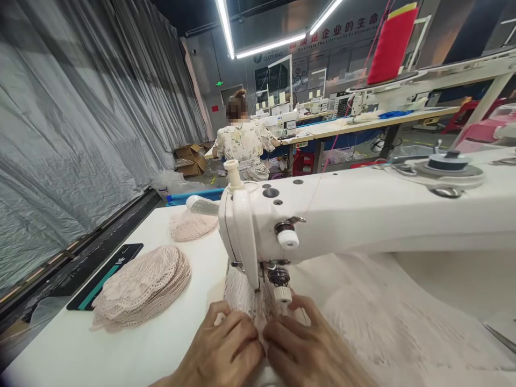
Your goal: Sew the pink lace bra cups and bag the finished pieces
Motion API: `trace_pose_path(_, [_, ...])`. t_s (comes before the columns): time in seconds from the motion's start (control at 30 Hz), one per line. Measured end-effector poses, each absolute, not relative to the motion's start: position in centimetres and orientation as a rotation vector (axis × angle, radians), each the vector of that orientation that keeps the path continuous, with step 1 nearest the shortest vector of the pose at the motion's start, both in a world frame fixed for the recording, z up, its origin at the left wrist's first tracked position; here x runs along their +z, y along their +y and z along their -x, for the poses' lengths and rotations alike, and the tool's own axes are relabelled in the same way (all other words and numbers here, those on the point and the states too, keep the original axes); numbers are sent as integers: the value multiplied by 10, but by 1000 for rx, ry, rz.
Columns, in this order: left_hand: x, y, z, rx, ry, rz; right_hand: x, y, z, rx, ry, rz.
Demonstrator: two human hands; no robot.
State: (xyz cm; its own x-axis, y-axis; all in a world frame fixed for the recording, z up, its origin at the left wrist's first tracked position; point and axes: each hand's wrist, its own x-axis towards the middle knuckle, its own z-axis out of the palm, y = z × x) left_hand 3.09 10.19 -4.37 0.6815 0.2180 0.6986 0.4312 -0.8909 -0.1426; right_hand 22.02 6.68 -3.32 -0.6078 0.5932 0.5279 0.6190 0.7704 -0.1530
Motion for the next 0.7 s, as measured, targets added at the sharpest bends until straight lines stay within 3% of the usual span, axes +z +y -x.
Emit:
trace_pose_path(0.2, [-33,106,-26,-1064,-585,2694,-46,65,-219,17,-2337,938])
trace_pose_path(0.7, [-30,103,-25,-1031,-707,2774,-40,69,-213,-235,-2219,938])
